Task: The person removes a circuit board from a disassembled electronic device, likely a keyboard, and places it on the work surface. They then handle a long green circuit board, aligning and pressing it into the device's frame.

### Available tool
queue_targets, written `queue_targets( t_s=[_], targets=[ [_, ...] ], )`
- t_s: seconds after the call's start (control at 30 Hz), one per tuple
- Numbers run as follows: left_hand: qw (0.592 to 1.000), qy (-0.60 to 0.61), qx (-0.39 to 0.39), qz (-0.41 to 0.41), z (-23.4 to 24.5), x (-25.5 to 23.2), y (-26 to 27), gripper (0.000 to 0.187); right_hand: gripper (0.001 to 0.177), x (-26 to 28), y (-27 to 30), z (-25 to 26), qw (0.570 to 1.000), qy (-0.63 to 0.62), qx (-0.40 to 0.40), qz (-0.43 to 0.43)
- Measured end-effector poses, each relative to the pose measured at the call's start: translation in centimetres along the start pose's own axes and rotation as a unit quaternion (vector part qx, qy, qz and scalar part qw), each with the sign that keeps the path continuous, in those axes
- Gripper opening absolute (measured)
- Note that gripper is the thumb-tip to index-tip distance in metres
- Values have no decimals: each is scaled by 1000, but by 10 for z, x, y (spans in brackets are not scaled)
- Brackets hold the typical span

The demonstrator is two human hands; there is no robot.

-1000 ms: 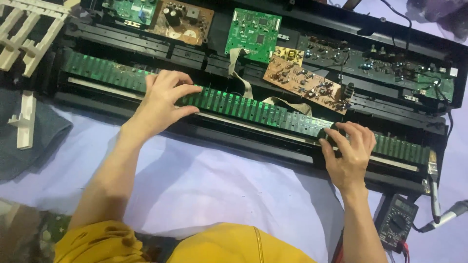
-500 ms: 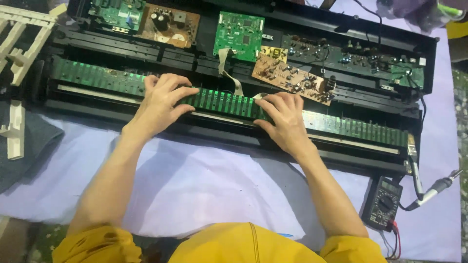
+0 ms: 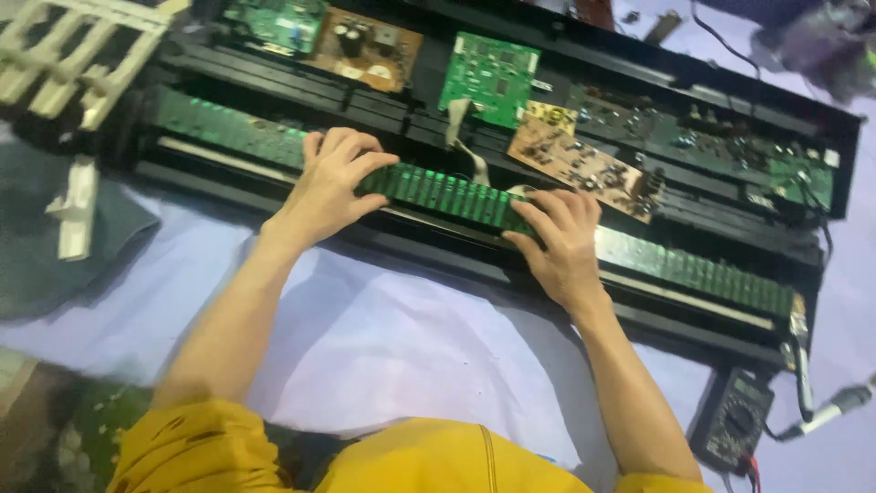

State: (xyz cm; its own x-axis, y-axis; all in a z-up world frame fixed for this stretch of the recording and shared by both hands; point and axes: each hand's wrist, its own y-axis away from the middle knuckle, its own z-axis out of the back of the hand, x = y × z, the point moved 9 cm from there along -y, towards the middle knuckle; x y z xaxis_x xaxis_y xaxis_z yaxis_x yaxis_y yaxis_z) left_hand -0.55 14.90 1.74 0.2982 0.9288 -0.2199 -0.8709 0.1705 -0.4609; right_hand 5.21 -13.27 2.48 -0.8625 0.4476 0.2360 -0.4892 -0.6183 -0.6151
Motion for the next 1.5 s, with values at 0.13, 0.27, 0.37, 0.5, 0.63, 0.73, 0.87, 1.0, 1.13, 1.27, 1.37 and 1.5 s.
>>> queue_targets(
  t_s=[0.13,0.27,0.37,0.5,0.63,0.73,0.87,1.0,1.13,1.27,1.37,1.5],
  targets=[
    [999,-23,-13,21,3,20,9,60,41,5,-2,2,1000,-12,-1,2],
    [998,-49,-14,44,15,35,17,65,38,6,-2,9,999,-17,-31,2],
    [997,-46,-13,60,22,48,25,63,38,6,-2,11,999,-19,-44,0],
    [997,-27,-14,68,24,56,32,60,37,2,1,6,999,-10,-34,-9],
    [998,-27,-13,61,22,55,31,56,40,0,-1,1,1000,-15,-9,-20],
    [998,-32,-12,61,21,56,32,59,44,2,-2,0,1000,0,5,-17],
    [997,-6,-11,72,23,57,32,61,43,-3,2,1,1000,-18,-13,-17],
    [996,-11,-13,88,28,64,34,68,40,2,-2,6,999,-27,-17,-20],
    [996,-16,-16,85,35,68,37,61,41,0,0,2,1000,-4,-13,-16],
    [996,-43,-9,73,32,65,37,57,41,0,0,0,1000,6,-4,-17],
    [996,-54,-5,69,29,65,37,55,40,-1,1,-2,1000,11,-2,-17],
    [996,-38,-2,82,29,66,38,57,41,-5,4,-3,1000,7,0,-22]
  ],
)
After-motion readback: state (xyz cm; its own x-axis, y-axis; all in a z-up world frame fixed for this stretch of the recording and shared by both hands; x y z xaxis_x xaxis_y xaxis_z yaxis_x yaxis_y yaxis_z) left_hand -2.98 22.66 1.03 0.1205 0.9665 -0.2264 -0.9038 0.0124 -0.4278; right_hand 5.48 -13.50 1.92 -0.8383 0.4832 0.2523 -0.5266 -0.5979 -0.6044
